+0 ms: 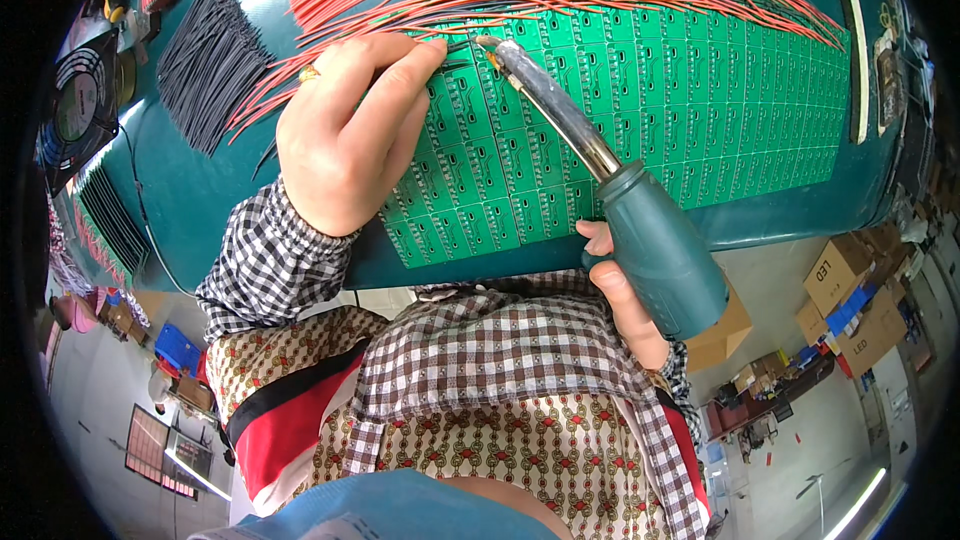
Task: Soldering individual red and black wires onto a large sheet of green printed circuit boards.
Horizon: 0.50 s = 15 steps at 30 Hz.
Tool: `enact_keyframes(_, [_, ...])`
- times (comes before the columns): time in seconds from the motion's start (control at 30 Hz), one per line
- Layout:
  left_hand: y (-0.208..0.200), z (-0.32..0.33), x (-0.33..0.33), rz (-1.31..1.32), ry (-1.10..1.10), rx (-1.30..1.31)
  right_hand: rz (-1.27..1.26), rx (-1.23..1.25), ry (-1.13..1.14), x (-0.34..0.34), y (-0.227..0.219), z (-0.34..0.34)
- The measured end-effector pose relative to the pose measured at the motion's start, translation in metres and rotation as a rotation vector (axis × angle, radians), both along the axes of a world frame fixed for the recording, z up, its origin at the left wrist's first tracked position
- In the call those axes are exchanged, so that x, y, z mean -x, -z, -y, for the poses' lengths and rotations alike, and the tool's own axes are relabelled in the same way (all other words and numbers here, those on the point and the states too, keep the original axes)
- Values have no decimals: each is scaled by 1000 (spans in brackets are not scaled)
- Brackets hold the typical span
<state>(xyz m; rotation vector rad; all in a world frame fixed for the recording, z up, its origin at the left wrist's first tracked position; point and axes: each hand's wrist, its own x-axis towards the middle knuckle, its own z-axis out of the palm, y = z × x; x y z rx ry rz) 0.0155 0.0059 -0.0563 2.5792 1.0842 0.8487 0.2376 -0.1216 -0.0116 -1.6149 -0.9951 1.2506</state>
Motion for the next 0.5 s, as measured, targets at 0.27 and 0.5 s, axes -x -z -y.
enact_keyframes(0.27, [0,1,1,-1,-3,1,3,-6,33,-4,-1,2])
enact_keyframes(0.5, [-2,1,1,-21,-11,12,7,7,5,-8,0,4])
